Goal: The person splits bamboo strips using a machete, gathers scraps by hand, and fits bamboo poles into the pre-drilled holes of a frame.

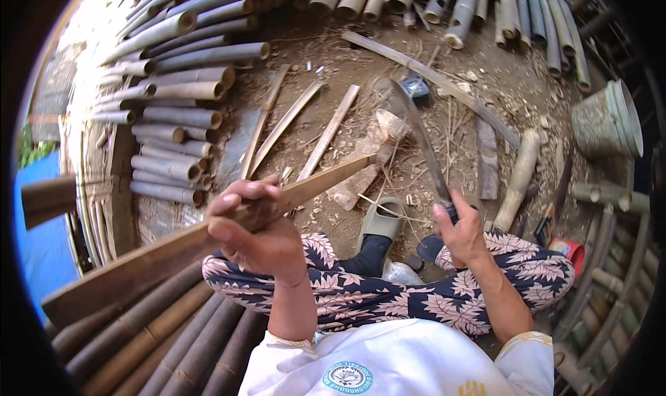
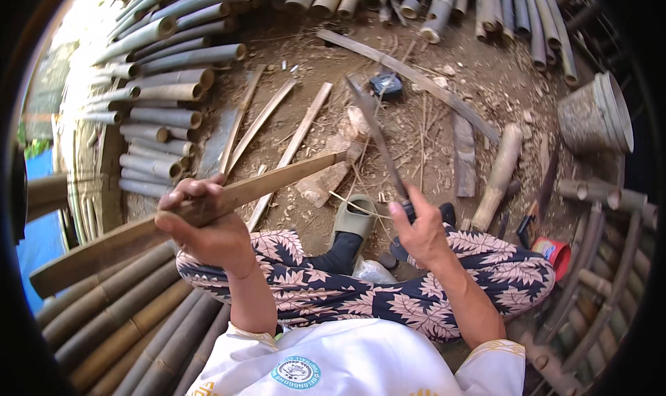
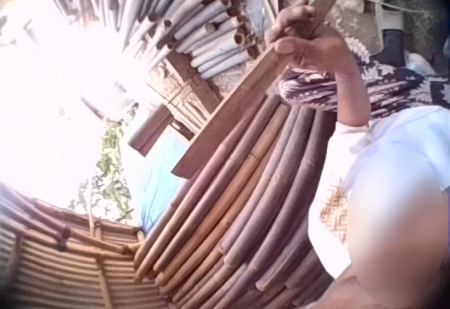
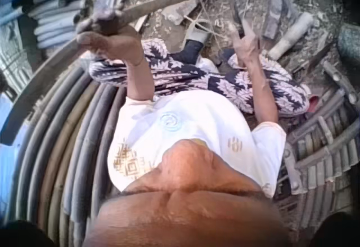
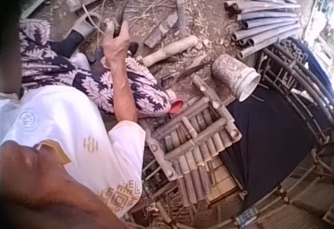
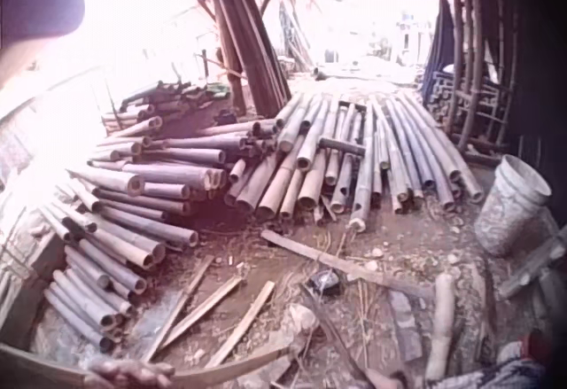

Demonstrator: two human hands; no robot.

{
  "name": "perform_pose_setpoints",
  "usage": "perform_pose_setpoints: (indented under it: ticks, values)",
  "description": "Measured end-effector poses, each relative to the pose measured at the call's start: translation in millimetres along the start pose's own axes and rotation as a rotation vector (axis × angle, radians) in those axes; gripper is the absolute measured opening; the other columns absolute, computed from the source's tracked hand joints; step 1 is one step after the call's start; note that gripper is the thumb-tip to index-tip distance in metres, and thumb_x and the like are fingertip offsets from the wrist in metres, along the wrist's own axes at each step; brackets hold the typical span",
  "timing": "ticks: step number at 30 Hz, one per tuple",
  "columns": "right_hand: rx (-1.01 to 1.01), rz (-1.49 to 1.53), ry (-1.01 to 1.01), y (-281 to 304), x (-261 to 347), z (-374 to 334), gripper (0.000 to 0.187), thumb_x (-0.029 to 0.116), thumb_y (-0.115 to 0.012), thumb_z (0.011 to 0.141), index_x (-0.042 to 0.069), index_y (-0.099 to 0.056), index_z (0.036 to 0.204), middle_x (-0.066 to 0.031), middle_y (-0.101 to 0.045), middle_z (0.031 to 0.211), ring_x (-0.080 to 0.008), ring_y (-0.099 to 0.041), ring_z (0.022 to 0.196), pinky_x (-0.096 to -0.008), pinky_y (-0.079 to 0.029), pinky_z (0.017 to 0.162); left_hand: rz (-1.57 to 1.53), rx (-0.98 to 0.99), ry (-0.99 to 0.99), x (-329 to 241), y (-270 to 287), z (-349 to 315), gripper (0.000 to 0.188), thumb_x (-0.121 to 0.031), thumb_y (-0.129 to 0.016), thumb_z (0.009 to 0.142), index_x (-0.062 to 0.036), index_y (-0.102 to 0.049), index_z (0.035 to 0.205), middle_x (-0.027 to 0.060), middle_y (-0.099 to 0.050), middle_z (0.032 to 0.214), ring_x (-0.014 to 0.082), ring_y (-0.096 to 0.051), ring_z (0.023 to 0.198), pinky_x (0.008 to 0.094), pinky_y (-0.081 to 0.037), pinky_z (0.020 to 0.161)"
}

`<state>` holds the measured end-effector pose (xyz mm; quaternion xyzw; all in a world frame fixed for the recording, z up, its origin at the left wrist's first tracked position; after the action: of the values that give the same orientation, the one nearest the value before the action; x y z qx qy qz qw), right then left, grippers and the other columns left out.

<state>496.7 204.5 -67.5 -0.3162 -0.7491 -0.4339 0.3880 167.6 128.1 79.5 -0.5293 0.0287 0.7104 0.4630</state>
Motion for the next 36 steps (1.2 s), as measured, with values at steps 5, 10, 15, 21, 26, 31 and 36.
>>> perform_pose_setpoints:
  ticks: [5, 10, 15, 21, 26, 31, 36]
  values:
    - [-0.017, -0.19, 0.268, -16.5, 42.3, 3.1, 0.038, 0.022, -0.052, 0.096, -0.006, -0.052, 0.122, -0.0217, -0.067, 0.09, -0.0341, -0.067, 0.079, -0.0415, -0.055, 0.073, -0.083, 0.13, -0.034, -48.2, -28.0, 22.1, 0.039, -0.041, -0.04, 0.105, -0.0062, -0.057, 0.108, 0.0056, -0.061, 0.087, 0.0159, -0.061, 0.077, 0.0334, -0.051, 0.072]
    - [0.16, -0.197, 0.468, -64.9, 99.4, -19.0, 0.022, 0.019, -0.058, 0.093, -0.001, -0.057, 0.101, -0.018, -0.065, 0.082, -0.0304, -0.067, 0.066, -0.0398, -0.058, 0.058, 0.164, 0.111, -0.15, -62.0, -53.0, 6.1, 0.043, -0.051, -0.037, 0.103, -0.0116, -0.052, 0.1, -0.0024, -0.043, 0.067, 0.0073, -0.037, 0.054, 0.0242, -0.039, 0.054]
    - [0.181, -0.243, 0.557, -81.6, 127.3, -18.4, 0.016, 0.012, -0.066, 0.086, 0.001, -0.058, 0.095, -0.0104, -0.059, 0.072, -0.0249, -0.063, 0.056, -0.0351, -0.055, 0.047, 0.193, 0.108, -0.171, -64.2, -51.0, 2.6, 0.044, -0.053, -0.036, 0.103, -0.0121, -0.05, 0.097, -0.0031, -0.041, 0.066, 0.0066, -0.036, 0.053, 0.0232, -0.037, 0.051]
    - [0.041, -0.135, 0.818, -74.4, 176.4, -37.4, 0.013, 0.012, -0.055, 0.093, -0.001, -0.054, 0.091, -0.0087, -0.054, 0.068, -0.0194, -0.065, 0.057, -0.0308, -0.053, 0.041, 0.198, 0.06, -0.162, -65.0, -40.6, 9.8, 0.044, -0.052, -0.038, 0.102, -0.0106, -0.051, 0.096, -0.0032, -0.042, 0.065, 0.0071, -0.036, 0.053, 0.0231, -0.035, 0.052]
    - [0.171, -0.268, 0.354, -103.1, 77.5, 25.1, 0.012, 0.011, -0.063, 0.088, 0.002, -0.057, 0.091, -0.0121, -0.061, 0.074, -0.0281, -0.065, 0.059, -0.0383, -0.055, 0.05, 0.227, -0.008, -0.18, -66.9, -34.7, 13.0, 0.044, -0.051, -0.04, 0.102, -0.01, -0.05, 0.093, -0.0037, -0.04, 0.063, 0.0066, -0.035, 0.052, 0.0225, -0.033, 0.05]
    - [0.074, -0.204, 0.52, -108.5, 88.6, 20.9, 0.013, 0.011, -0.064, 0.087, 0.001, -0.056, 0.088, -0.0138, -0.059, 0.069, -0.0295, -0.064, 0.057, -0.0375, -0.054, 0.048, 0.254, -0.122, -0.194, -61.4, -24.5, 17.7, 0.04, -0.048, -0.045, 0.102, -0.0105, -0.049, 0.089, -0.005, -0.036, 0.063, 0.0058, -0.031, 0.051, 0.0213, -0.03, 0.049]
    - [0.082, -0.181, 0.515, -111.4, 68.8, 47.0, 0.013, 0.01, -0.065, 0.085, 0.001, -0.055, 0.087, -0.0154, -0.06, 0.068, -0.031, -0.064, 0.055, -0.0404, -0.054, 0.048, 0.267, -0.148, -0.231, -67.8, -14.4, 22.8, 0.038, -0.047, -0.049, 0.101, -0.0102, -0.052, 0.091, -0.0049, -0.036, 0.064, 0.0062, -0.031, 0.051, 0.0219, -0.03, 0.051]
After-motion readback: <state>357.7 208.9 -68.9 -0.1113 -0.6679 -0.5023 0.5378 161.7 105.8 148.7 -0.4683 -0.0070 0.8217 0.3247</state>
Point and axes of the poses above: each hand's wrist, its own z-axis towards the middle knuckle, its own y-axis out of the back of the hand, x = y × z, the point moved 10 cm from there along z, towards the middle knuckle
